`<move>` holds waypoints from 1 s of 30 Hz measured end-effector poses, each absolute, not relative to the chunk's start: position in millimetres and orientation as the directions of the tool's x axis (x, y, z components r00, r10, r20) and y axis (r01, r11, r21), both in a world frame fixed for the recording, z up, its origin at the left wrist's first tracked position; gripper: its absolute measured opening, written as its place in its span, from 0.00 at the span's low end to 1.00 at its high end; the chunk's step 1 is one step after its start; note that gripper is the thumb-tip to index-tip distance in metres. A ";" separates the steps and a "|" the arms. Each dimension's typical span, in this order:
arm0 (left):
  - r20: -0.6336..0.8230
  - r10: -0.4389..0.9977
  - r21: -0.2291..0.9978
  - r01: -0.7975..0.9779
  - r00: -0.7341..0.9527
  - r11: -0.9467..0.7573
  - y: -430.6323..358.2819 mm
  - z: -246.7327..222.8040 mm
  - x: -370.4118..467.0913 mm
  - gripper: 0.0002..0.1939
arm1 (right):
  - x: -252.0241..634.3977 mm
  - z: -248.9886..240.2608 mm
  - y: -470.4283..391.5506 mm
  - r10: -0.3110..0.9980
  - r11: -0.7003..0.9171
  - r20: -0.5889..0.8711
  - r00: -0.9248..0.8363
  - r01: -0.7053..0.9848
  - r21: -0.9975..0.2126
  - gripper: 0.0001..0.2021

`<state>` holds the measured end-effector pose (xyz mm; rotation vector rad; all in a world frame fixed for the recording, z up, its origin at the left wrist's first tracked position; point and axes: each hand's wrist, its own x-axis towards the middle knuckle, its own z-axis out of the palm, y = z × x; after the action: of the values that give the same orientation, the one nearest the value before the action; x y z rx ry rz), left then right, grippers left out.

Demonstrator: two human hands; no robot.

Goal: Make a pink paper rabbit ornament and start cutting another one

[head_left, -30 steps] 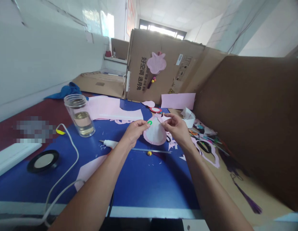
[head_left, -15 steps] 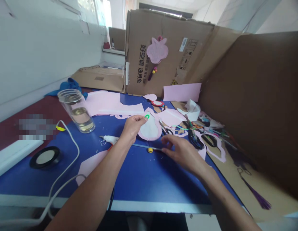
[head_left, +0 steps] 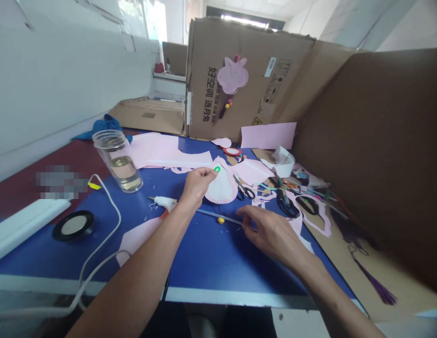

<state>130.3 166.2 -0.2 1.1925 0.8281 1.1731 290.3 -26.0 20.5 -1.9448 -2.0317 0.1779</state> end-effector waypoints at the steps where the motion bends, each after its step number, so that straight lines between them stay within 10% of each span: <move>1: 0.104 0.969 0.971 -0.233 0.224 -0.050 166.3 -0.3 130.2 0.11 | 288.0 23.0 -30.4 0.989 0.072 0.145 -0.027 0.947 -0.313 0.17; 10: 0.182 0.974 0.928 -0.352 0.133 -0.125 165.1 9.1 130.8 0.12 | 280.9 36.1 -42.1 0.997 0.007 -0.056 -0.044 0.847 -0.532 0.12; 14: 0.283 0.951 0.918 -0.321 0.121 -0.232 164.4 10.6 129.0 0.10 | 292.7 52.1 -1.6 0.974 -0.002 0.143 0.177 0.636 -0.771 0.15; 18: 0.454 0.882 0.885 -0.181 0.127 -0.429 158.1 16.0 123.2 0.08 | 296.7 67.8 44.7 0.964 -0.027 0.044 0.261 0.262 -0.965 0.27; 23: 0.613 0.776 0.789 -0.059 0.147 -0.612 146.8 26.5 119.0 0.05 | 296.6 76.6 73.5 0.972 -0.136 -0.156 0.177 -0.120 -0.983 0.23; 30: 0.683 0.689 0.706 0.024 0.244 -0.708 141.6 26.4 119.9 0.07 | 304.6 73.3 84.1 0.969 -0.116 -0.162 0.188 -0.234 -0.965 0.21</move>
<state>119.9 141.6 26.4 1.9480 0.6486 1.5025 304.6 84.1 73.3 -1.2325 -0.8243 1.2518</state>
